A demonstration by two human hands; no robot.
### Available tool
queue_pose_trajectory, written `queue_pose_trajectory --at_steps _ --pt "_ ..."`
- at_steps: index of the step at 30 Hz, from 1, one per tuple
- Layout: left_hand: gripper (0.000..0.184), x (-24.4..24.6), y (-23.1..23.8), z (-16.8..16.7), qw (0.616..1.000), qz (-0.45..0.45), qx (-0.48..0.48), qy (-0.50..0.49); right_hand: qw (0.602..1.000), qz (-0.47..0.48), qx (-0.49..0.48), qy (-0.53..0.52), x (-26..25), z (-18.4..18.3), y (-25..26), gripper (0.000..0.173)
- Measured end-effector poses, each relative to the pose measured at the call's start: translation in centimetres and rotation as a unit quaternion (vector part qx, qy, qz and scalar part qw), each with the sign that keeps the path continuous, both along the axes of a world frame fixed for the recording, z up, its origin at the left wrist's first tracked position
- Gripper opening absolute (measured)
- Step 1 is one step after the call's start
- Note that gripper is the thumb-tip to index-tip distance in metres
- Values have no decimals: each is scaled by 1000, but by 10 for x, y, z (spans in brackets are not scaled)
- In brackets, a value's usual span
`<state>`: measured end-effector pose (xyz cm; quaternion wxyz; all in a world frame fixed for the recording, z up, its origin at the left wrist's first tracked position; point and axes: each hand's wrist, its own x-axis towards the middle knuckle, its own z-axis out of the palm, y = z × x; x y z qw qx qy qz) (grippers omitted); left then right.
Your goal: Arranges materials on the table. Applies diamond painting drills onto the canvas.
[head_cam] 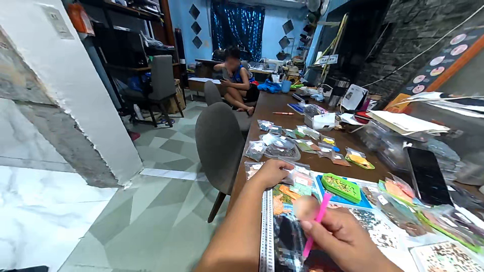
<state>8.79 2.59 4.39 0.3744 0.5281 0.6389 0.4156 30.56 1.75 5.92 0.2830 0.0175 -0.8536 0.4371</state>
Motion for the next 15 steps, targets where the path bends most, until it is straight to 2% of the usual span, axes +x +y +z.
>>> queue_pose_trajectory --at_steps 7,15 --pt "30 1 1 0 1000 -4 -10 -1 999 -42 -23 23 -17 -27 -12 36" --pt "30 0 1 0 1000 -4 -6 5 998 -35 10 44 -18 -30 -18 37"
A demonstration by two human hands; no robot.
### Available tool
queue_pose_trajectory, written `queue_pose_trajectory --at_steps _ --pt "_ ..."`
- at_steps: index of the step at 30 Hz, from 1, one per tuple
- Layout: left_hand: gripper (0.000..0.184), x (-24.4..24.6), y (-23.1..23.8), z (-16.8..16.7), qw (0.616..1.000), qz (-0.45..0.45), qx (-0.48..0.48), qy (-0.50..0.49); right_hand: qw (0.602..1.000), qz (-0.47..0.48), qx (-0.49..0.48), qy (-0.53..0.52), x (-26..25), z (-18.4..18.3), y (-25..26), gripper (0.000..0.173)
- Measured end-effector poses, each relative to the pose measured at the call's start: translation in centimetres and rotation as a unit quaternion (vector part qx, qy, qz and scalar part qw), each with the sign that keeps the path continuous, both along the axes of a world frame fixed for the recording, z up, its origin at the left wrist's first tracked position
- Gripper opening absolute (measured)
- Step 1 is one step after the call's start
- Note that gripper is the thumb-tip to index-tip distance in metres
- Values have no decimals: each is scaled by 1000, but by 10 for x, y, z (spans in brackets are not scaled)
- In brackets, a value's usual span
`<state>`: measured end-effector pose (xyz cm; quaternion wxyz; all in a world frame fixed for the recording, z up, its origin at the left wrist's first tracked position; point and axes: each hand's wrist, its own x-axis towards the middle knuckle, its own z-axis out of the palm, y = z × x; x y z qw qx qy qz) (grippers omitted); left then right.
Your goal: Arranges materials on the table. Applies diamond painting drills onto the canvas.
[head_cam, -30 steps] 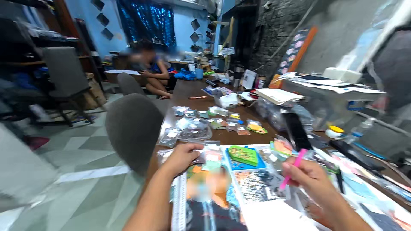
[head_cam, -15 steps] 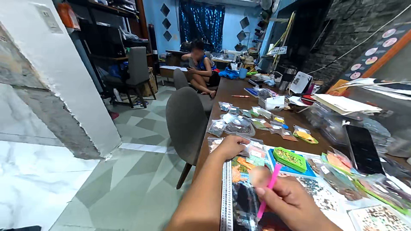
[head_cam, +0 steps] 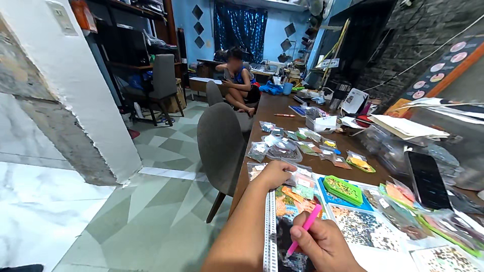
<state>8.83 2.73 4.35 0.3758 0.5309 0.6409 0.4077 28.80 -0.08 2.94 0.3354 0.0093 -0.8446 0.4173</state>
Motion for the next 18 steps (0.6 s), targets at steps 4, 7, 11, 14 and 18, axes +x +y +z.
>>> queue_pose_trajectory --at_steps 4,7,11,14,18 --pt "29 0 0 -1 1000 1 1 -1 1000 -1 -2 -3 1 1 0 37" --pt "30 0 -1 2 1000 -2 0 8 1000 2 -6 -1 0 -1 1 36" --pt "29 0 -1 1 1000 -2 11 14 1000 -1 -1 -4 0 -2 2 38" --pt "29 0 -1 0 1000 -2 15 8 1000 1 -1 -7 0 -2 2 37" --pt "29 1 -2 1 1000 -2 12 0 1000 4 3 -6 0 -1 1 37"
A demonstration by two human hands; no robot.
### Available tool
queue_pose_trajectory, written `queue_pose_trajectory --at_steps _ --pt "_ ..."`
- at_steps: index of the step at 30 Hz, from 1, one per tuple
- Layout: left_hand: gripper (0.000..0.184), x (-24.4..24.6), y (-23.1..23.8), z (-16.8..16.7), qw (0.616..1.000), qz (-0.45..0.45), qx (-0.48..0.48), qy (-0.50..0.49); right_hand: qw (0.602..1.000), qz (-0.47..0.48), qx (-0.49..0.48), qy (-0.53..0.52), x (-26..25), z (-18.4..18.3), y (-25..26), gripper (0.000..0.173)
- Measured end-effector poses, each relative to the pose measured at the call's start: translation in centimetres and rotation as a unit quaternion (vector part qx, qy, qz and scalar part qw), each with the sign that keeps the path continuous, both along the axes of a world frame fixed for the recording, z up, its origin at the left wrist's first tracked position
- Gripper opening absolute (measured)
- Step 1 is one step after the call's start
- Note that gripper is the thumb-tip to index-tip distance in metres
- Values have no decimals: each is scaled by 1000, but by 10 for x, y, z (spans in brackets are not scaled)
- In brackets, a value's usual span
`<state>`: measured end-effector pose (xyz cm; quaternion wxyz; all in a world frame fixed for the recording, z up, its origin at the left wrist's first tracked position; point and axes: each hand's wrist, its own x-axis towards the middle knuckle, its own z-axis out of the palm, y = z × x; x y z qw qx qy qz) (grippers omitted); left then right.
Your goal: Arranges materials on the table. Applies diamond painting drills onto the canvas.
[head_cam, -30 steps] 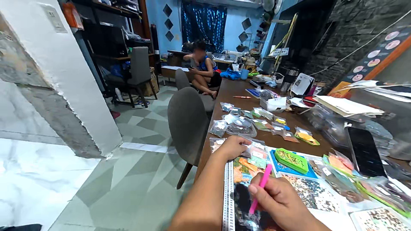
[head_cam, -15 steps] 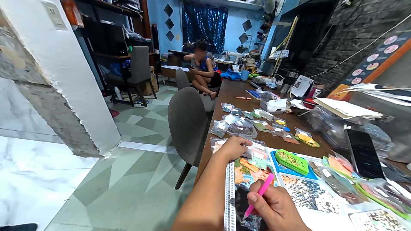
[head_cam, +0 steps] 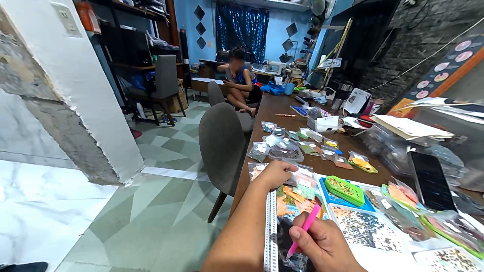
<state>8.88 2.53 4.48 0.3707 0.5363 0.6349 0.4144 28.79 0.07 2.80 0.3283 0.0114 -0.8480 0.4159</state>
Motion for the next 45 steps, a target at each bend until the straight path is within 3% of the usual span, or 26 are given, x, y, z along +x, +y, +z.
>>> queue_pose_trajectory --at_steps 15,25,29,33,39,45 --pt "29 0 1 1 1000 -1 -11 2 1000 3 27 0 -2 0 -1 37" --pt "28 6 -5 5 1000 5 -3 17 991 -16 136 -2 1 4 -8 45" --pt "28 5 -2 5 1000 -3 -10 29 999 -26 43 11 11 17 4 43" --pt "25 4 -1 2 1000 17 -17 17 989 -128 -76 18 50 45 38 36" --pt "26 0 -1 2 999 21 -27 15 973 -222 -61 -30 122 32 108 39" --pt "25 -3 -1 -2 999 35 -31 10 956 -283 -76 -29 143 16 115 33"
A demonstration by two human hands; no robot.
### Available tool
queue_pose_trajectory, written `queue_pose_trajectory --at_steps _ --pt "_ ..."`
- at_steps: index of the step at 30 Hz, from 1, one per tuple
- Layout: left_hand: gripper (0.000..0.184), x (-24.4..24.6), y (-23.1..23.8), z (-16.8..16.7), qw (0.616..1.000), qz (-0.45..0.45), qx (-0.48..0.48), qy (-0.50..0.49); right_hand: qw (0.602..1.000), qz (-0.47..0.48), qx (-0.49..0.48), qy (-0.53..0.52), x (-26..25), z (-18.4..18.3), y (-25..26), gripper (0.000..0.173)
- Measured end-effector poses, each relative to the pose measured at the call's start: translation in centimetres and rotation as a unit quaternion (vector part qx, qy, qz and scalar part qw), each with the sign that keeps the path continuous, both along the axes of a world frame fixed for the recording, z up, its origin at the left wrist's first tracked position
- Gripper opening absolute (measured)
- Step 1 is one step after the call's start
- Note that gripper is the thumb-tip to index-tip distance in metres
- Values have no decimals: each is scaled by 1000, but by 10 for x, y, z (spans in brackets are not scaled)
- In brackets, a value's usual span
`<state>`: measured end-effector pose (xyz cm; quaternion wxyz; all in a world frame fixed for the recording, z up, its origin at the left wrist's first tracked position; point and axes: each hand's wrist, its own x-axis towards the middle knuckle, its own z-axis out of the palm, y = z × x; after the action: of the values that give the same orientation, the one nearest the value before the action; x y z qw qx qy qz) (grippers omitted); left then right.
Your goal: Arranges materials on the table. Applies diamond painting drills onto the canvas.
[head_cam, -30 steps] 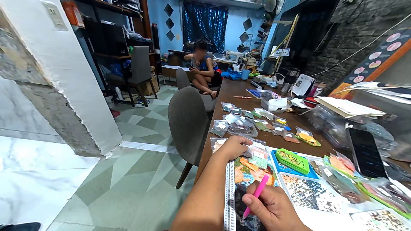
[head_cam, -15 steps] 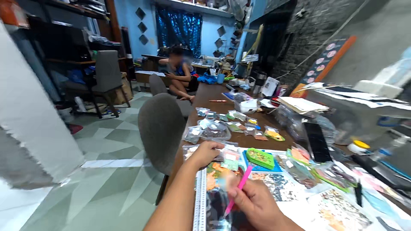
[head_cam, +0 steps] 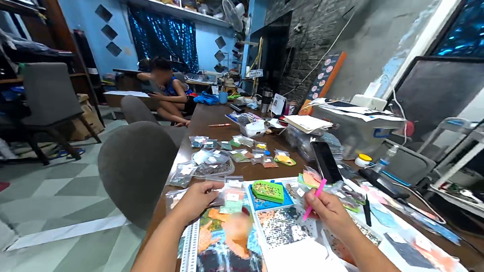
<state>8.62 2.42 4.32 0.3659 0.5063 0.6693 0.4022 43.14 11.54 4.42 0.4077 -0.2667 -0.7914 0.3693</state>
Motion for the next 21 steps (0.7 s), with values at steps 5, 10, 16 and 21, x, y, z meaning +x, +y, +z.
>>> queue_pose_trajectory --at_steps 5,10,16,21 --pt "24 -1 -1 -1 1000 13 -3 -2 999 7 0 -36 2 2 -2 32" --pt "23 0 -1 -1 1000 26 3 -4 996 29 9 -84 4 2 -1 36" --pt "23 0 -1 -2 999 32 5 -5 993 19 -2 -118 2 3 -2 37" --pt "23 -1 -1 -3 999 33 6 -6 997 -4 4 -72 2 3 -2 34"
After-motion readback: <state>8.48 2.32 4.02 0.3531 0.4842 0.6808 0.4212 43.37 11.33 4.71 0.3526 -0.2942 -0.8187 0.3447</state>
